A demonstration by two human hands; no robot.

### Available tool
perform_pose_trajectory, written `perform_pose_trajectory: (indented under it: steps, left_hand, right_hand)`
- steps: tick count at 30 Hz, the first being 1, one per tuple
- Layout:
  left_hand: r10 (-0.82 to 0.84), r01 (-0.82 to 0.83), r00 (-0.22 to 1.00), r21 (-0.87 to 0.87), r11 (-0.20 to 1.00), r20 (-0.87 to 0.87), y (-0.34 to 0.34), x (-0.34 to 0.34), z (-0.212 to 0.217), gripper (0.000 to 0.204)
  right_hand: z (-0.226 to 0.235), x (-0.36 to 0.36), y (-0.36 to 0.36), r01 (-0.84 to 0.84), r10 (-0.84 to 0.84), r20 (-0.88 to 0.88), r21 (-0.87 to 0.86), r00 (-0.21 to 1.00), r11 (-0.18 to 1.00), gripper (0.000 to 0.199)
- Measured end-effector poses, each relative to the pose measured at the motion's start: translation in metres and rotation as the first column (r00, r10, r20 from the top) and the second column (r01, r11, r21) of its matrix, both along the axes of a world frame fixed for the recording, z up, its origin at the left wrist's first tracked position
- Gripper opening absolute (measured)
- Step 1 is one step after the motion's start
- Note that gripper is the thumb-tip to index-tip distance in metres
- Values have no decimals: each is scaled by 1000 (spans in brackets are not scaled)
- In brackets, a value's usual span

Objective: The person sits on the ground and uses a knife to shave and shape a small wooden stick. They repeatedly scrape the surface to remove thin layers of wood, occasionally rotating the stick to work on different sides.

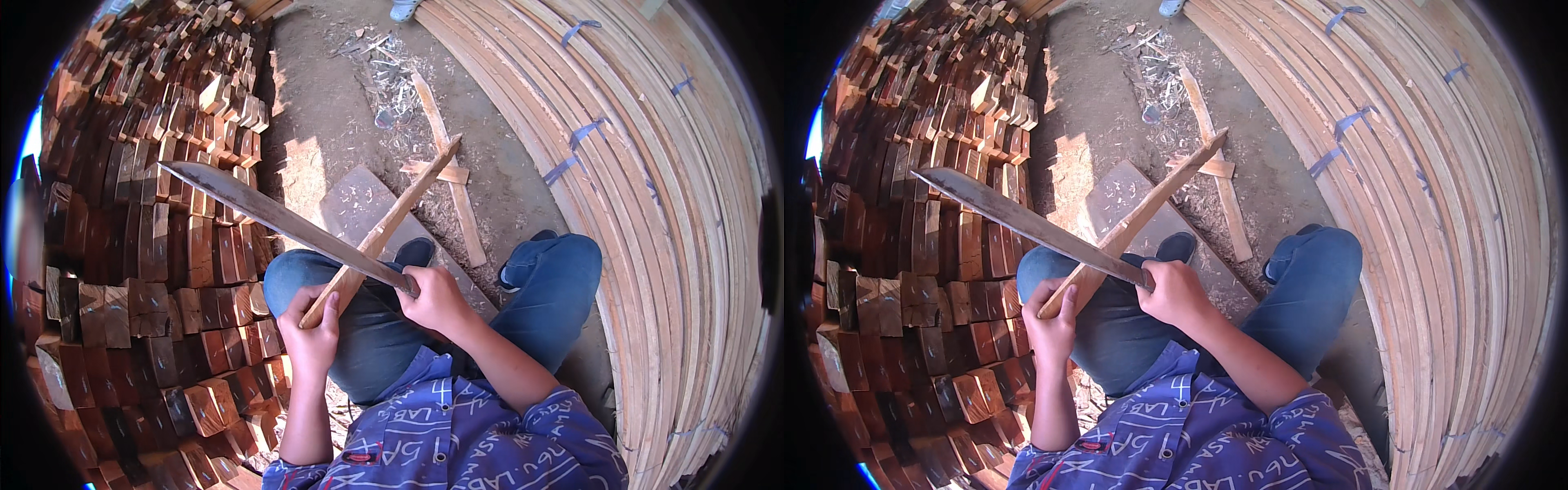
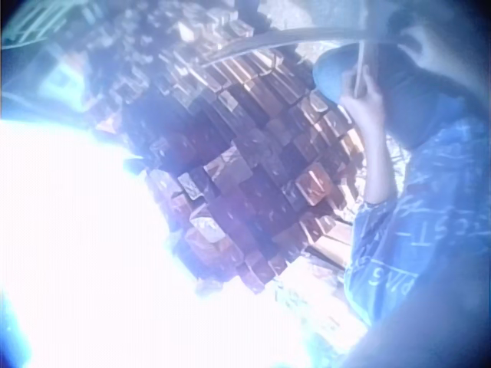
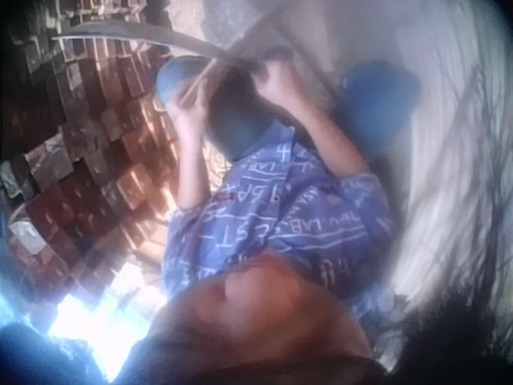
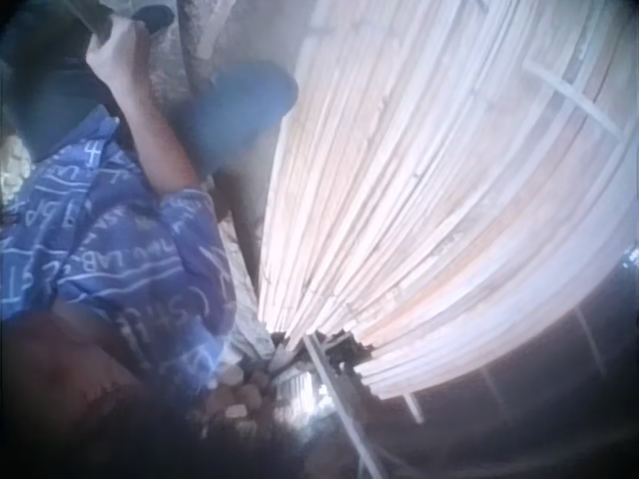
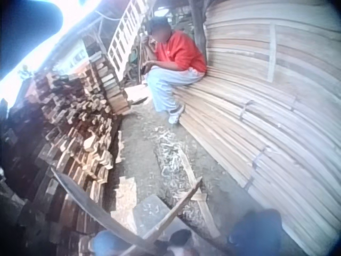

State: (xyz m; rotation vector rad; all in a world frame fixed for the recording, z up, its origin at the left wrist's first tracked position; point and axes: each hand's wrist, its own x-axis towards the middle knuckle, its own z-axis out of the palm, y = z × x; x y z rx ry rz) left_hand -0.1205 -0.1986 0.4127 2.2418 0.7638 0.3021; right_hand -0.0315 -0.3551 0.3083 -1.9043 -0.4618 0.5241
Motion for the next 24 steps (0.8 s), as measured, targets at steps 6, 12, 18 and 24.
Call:
perform_pose_trajectory:
  steps: [6, 12, 18, 24]
  left_hand:
    - [27, -28, 999, -11, 1000, -37, -4, -6, 0, 9]
    - [52, -53, 998, -22, 998, -26, 3, -3, -4, 10]
    - [-7, 8, 1000, 7, 1000, -27, 2, 1, 1, 8]
    - [12, -12, 1000, 21, 1000, -19, -3, -12, -4, 9]
  right_hand:
    - [-73, 13, -6, -13, -4, -59, -284, 998, 959, 20]
    - [-17, 6, -6, -66, 49, -83, -215, 995, 974, 22]
    - [-13, 3, 0, -9, 8, 71, 13, 997, 1000, 18]
    - [-71, 14, -4, -26, 4, -74, -306, 997, 952, 21]
